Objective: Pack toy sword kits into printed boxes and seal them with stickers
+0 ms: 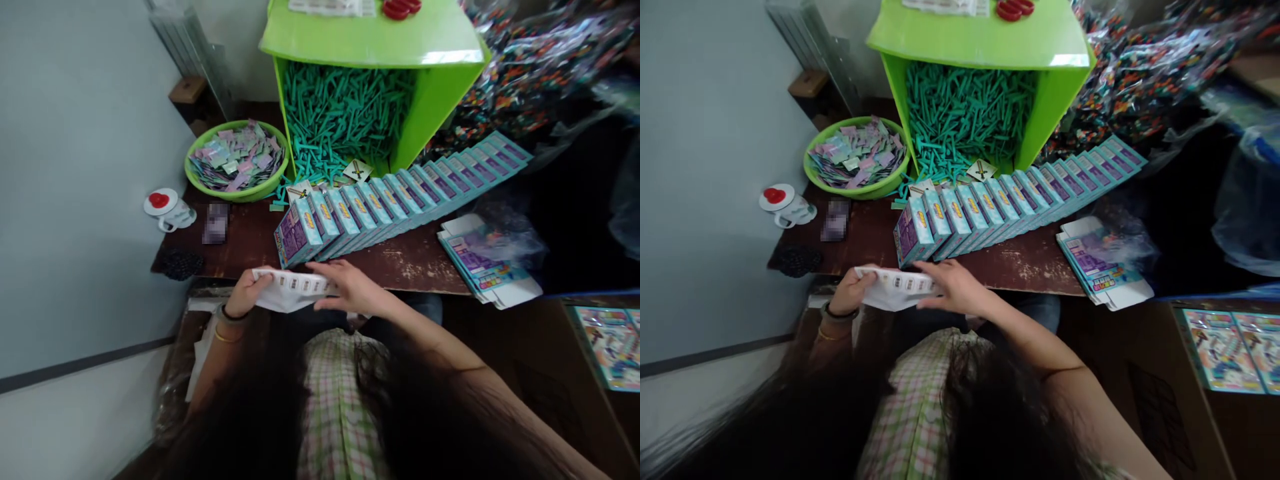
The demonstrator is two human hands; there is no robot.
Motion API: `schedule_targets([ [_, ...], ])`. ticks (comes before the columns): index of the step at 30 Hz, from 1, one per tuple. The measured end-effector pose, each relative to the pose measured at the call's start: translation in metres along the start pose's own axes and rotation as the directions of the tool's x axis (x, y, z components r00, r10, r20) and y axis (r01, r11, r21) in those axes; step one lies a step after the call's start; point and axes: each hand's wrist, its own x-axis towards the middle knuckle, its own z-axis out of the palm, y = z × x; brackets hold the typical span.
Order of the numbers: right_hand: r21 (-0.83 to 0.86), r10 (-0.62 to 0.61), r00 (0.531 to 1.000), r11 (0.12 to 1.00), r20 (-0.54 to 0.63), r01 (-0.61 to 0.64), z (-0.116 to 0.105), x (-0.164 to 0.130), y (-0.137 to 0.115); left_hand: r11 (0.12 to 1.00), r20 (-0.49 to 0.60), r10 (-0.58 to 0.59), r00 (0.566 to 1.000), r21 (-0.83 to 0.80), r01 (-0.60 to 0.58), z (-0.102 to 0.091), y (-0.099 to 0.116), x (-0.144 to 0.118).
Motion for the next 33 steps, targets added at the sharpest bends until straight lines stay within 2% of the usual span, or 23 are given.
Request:
schedule_targets([
  [2,0.131,0.175,0.979,0.978,-0.104,-0.161,0.0,-0.01,0.012,1.0,-0.173,0.01,0.985,0.017,-0.007,0.007,0.0,0.005],
  [3,0.199,0.251,0.956,0.955,-0.154,-0.219,-0.002,-0.015,0.019,1.0,-0.222,0.012,0.975,0.022,-0.007,0.011,0.0,0.007],
  [5,0.306,0.353,0.912,0.909,-0.207,-0.282,-0.008,-0.024,0.031,1.0,-0.25,0.003,0.968,0.021,0.002,0.019,-0.003,0.011],
  [7,0.364,0.413,0.886,0.875,-0.213,-0.32,-0.013,-0.033,0.038,1.0,-0.246,-0.015,0.969,0.011,0.018,0.027,-0.007,0.014],
  [11,0.507,0.502,0.828,0.796,-0.25,-0.33,-0.012,-0.048,0.04,0.997,-0.271,-0.016,0.962,0.071,0.037,0.036,-0.008,0.01],
  [13,0.56,0.536,0.785,0.771,-0.311,-0.304,-0.008,-0.052,0.04,0.973,-0.336,0.105,0.936,0.228,-0.027,0.039,0.0,0.003],
  [14,0.567,0.54,0.773,0.769,-0.333,-0.294,-0.007,-0.053,0.04,0.937,-0.37,0.21,0.905,0.341,-0.077,0.042,0.006,-0.001],
  [16,0.549,0.518,0.781,0.789,-0.35,-0.277,-0.003,-0.055,0.04,0.804,-0.357,0.425,0.832,0.571,-0.165,0.052,0.02,-0.009],
  [17,0.529,0.495,0.794,0.805,-0.352,-0.268,-0.002,-0.056,0.041,0.728,-0.3,0.492,0.817,0.657,-0.197,0.059,0.027,-0.012],
  [18,0.503,0.469,0.808,0.825,-0.355,-0.258,-0.001,-0.056,0.041,0.663,-0.216,0.516,0.829,0.714,-0.226,0.067,0.032,-0.013],
  [20,0.428,0.417,0.825,0.871,-0.382,-0.243,-0.002,-0.058,0.042,0.602,-0.026,0.451,0.892,0.747,-0.283,0.081,0.039,-0.011],
  [22,0.272,0.332,0.83,0.935,-0.447,-0.228,-0.006,-0.059,0.042,0.628,0.102,0.346,0.933,0.714,-0.311,0.092,0.041,-0.003],
  [24,0.022,0.177,0.846,0.981,-0.504,-0.192,-0.013,-0.06,0.041,0.683,0.155,0.284,0.946,0.66,-0.313,0.096,0.04,0.005],
  [27,-0.296,-0.051,0.903,0.951,-0.426,-0.086,-0.024,-0.057,0.039,0.746,0.185,0.245,0.952,0.59,-0.307,0.095,0.039,0.014],
  [30,-0.376,-0.124,0.938,0.926,-0.324,-0.008,-0.028,-0.053,0.039,0.79,0.205,0.216,0.955,0.538,-0.294,0.094,0.038,0.017],
  [33,-0.351,-0.118,0.942,0.936,-0.315,0.0,-0.024,-0.052,0.041,0.794,0.181,0.258,0.949,0.52,-0.315,0.092,0.036,0.017],
])
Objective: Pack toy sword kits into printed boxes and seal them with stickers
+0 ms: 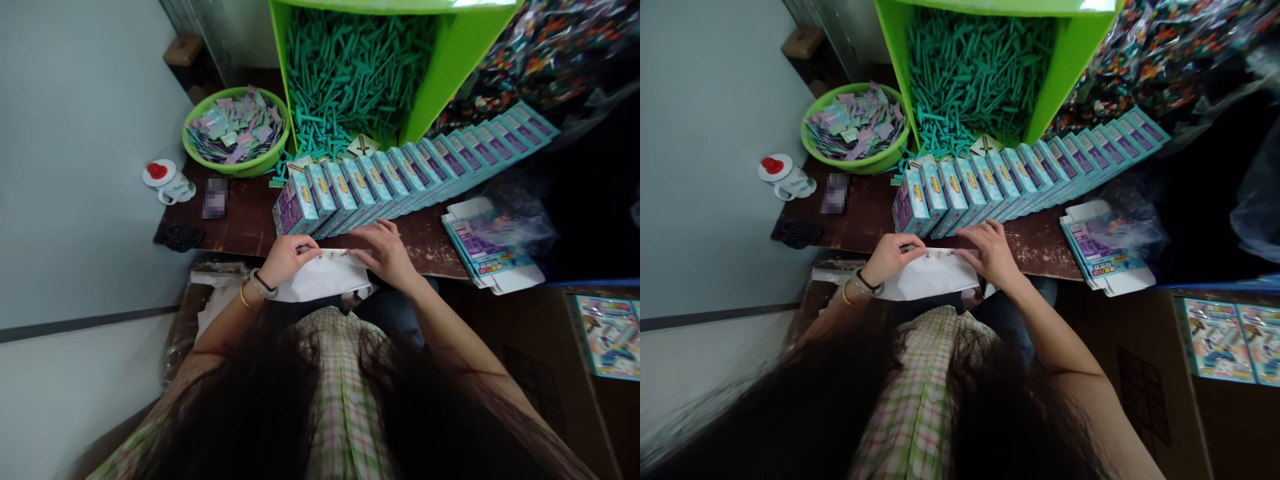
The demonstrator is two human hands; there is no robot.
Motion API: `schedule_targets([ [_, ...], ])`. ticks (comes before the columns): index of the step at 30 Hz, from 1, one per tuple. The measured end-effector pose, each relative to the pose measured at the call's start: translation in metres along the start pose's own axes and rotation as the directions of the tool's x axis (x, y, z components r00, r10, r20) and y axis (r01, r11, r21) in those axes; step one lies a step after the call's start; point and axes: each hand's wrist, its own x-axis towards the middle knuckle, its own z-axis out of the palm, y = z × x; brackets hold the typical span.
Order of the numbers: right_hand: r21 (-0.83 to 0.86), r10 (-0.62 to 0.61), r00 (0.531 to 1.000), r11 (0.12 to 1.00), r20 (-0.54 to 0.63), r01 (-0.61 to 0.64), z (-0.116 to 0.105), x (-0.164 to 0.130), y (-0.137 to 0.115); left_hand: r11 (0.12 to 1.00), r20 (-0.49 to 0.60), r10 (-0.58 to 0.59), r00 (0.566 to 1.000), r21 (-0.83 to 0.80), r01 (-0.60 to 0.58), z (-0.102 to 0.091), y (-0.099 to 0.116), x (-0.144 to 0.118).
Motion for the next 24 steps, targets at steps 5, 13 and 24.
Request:
schedule_targets([
  [5,0.055,0.028,1.0,0.998,0.004,-0.028,0.008,-0.003,-0.001,0.999,-0.053,0.033,0.998,0.003,-0.033,0.001,-0.001,-0.003],
  [13,0.054,-0.165,0.986,0.985,0.004,0.164,0.006,-0.011,-0.018,0.993,0.004,-0.117,0.993,-0.017,0.117,0.0,-0.017,-0.002],
  [24,0.27,-0.133,0.989,0.956,0.06,0.112,0.028,0.015,-0.029,0.995,0.066,-0.08,0.995,-0.06,0.084,0.0,-0.016,-0.009],
])
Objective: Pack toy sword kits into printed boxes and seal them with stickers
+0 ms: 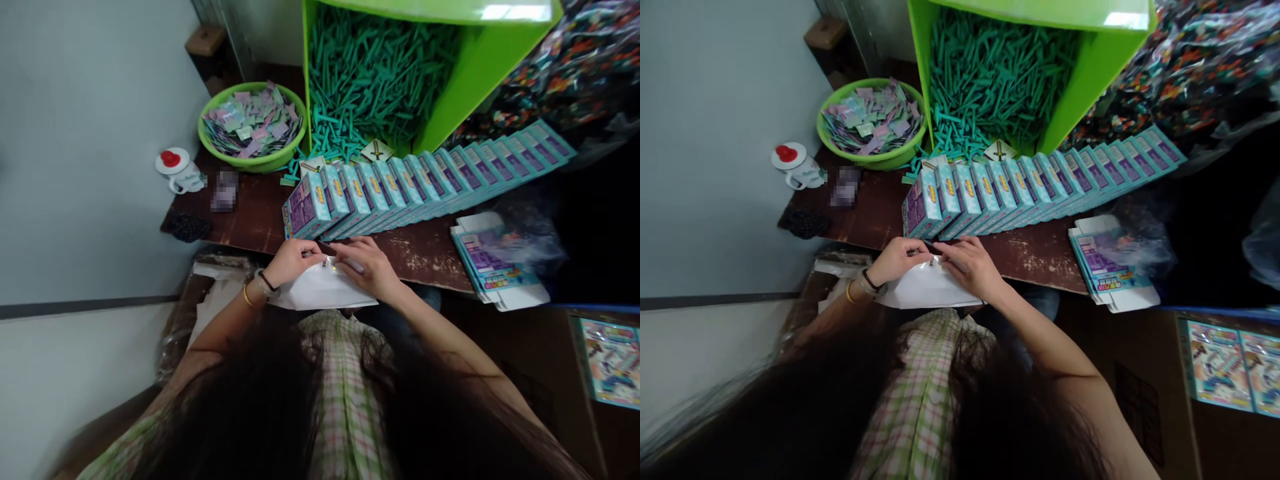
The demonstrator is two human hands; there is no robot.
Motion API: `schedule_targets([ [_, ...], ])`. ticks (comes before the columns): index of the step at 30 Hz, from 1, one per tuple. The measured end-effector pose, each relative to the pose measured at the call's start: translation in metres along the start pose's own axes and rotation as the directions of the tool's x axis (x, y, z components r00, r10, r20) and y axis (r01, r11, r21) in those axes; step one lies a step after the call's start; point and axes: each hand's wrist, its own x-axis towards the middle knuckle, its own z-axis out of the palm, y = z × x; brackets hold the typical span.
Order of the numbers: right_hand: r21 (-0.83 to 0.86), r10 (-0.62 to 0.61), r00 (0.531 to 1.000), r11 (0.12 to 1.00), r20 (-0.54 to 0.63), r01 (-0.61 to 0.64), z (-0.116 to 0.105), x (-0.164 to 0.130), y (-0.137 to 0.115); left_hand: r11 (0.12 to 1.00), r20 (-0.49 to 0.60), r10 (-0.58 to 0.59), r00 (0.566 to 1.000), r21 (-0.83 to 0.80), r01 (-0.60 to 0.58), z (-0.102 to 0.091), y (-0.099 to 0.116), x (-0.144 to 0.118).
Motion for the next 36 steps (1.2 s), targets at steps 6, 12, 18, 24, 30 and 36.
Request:
schedule_targets([
  [6,0.094,0.082,0.995,0.992,0.064,-0.088,-0.001,0.014,-0.012,1.0,-0.055,-0.02,0.998,-0.016,0.019,-0.013,-0.009,-0.01],
  [12,-0.015,0.102,0.983,0.995,0.151,-0.101,0.008,0.036,-0.01,0.997,-0.052,-0.037,0.998,-0.07,0.033,-0.029,-0.01,-0.018],
  [18,-0.049,0.035,0.982,0.998,0.186,-0.027,0.02,0.043,-0.031,0.997,-0.074,-0.042,0.996,-0.063,0.037,-0.038,-0.026,-0.022],
  [24,-0.042,0.26,0.957,0.963,-0.127,-0.267,0.011,0.096,-0.005,0.995,-0.124,-0.066,0.99,-0.087,0.055,-0.042,-0.049,-0.02],
  [30,-0.247,0.213,0.964,0.937,-0.158,-0.247,0.036,0.133,0.055,0.984,-0.081,-0.1,0.992,-0.155,0.087,-0.033,-0.058,-0.019],
  [36,-0.451,0.204,0.964,0.853,-0.172,-0.261,0.04,0.127,0.057,0.982,-0.067,-0.072,0.995,-0.178,0.059,-0.027,-0.063,-0.013],
])
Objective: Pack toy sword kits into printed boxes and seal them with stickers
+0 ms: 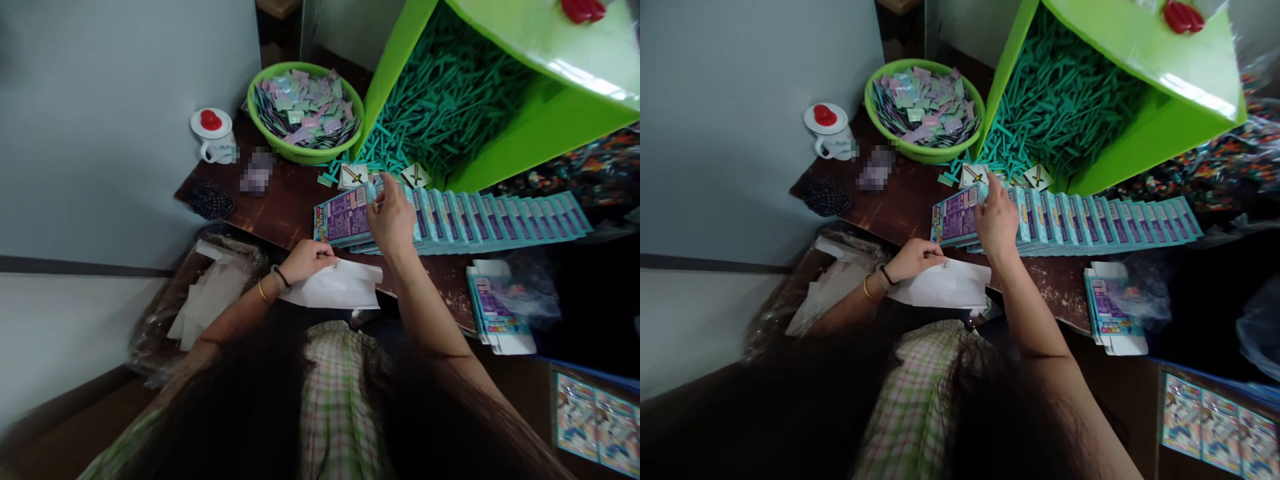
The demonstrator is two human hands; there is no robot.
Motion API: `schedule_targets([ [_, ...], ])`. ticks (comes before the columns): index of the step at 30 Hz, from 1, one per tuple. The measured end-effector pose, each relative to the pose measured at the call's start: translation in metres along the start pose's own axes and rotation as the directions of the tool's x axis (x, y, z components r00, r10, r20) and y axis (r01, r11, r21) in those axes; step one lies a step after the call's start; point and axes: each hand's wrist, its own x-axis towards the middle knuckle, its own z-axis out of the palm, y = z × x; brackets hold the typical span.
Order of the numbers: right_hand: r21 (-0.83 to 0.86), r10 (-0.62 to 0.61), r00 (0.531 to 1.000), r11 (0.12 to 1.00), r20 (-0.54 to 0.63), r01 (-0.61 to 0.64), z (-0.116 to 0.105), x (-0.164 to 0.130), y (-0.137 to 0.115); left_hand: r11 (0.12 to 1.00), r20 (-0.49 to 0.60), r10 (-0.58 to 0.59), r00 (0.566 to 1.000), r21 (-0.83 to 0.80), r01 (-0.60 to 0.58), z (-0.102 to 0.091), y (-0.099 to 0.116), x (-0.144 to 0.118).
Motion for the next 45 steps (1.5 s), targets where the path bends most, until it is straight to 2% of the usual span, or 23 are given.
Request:
schedule_targets([
  [4,-0.099,0.023,0.975,0.994,-0.219,-0.045,-0.037,0.003,0.006,0.999,0.007,0.037,0.999,-0.011,-0.037,0.002,-0.001,0.005],
  [5,-0.072,0.061,0.968,0.994,-0.243,-0.081,-0.047,0.004,0.009,0.999,0.007,0.049,0.999,-0.018,-0.049,0.002,-0.001,0.006],
  [7,0.036,0.159,0.969,0.987,-0.19,-0.155,-0.058,0.004,0.014,0.997,0.014,0.067,0.998,-0.035,-0.067,0.001,-0.002,0.008],
  [10,0.105,0.227,0.972,0.97,-0.053,-0.221,-0.052,0.002,0.018,0.994,0.042,0.082,0.996,-0.069,-0.079,0.001,0.0,0.01],
  [12,0.01,0.234,0.968,0.972,-0.092,-0.234,-0.037,0.0,0.018,0.993,0.053,0.094,0.994,-0.076,-0.09,0.001,0.003,0.011],
  [15,-0.118,0.204,0.954,0.965,-0.217,-0.233,-0.022,0.0,0.015,0.993,0.059,0.105,0.993,-0.067,-0.101,0.001,0.007,0.012],
  [17,-0.155,0.197,0.943,0.957,-0.267,-0.244,-0.025,-0.002,0.011,0.993,0.06,0.105,0.993,-0.056,-0.102,0.001,0.008,0.011],
  [19,-0.166,0.209,0.932,0.95,-0.297,-0.266,-0.038,-0.01,0.003,0.994,0.061,0.106,0.992,-0.044,-0.104,0.001,0.009,0.01],
  [21,-0.079,0.195,0.957,0.973,-0.215,-0.216,-0.054,-0.026,-0.008,0.993,0.054,0.116,0.992,-0.036,-0.114,0.001,0.012,0.009],
  [23,0.131,0.096,0.994,0.986,0.058,-0.103,-0.068,-0.048,-0.02,0.989,0.042,0.144,0.989,-0.026,-0.143,0.002,0.017,0.008],
  [25,0.315,-0.026,0.941,0.945,0.338,-0.087,-0.076,-0.071,-0.028,0.984,0.019,0.176,0.984,0.013,-0.176,0.002,0.024,0.008],
  [27,0.348,-0.017,0.895,0.925,0.445,-0.156,-0.081,-0.087,-0.029,0.98,-0.023,0.176,0.984,0.102,-0.173,0.001,0.028,0.01],
  [29,0.322,0.08,0.897,0.916,0.435,-0.238,-0.084,-0.097,-0.022,0.974,-0.063,0.131,0.989,0.193,-0.116,-0.001,0.029,0.011],
  [31,0.334,0.14,0.89,0.892,0.434,-0.304,-0.088,-0.103,-0.011,0.977,-0.075,0.082,0.994,0.205,-0.065,-0.002,0.026,0.012],
  [35,0.408,0.143,0.869,0.839,0.474,-0.36,-0.093,-0.112,0.008,0.995,-0.08,0.097,0.992,0.011,-0.097,0.003,0.023,0.012],
  [37,0.418,0.101,0.874,0.848,0.476,-0.326,-0.095,-0.117,0.014,0.989,-0.086,0.094,0.992,-0.102,-0.103,0.009,0.024,0.011],
  [39,0.397,0.045,0.897,0.886,0.441,-0.239,-0.098,-0.12,0.019,0.978,-0.057,0.079,0.995,-0.188,-0.088,0.016,0.027,0.01],
  [42,0.305,-0.026,0.943,0.949,0.332,-0.081,-0.104,-0.121,0.023,0.966,0.002,0.093,0.996,-0.243,-0.09,0.023,0.034,0.009],
  [45,0.262,-0.101,0.951,0.965,0.293,0.022,-0.106,-0.118,0.022,0.956,0.045,0.138,0.989,-0.266,-0.121,0.029,0.041,0.01],
])
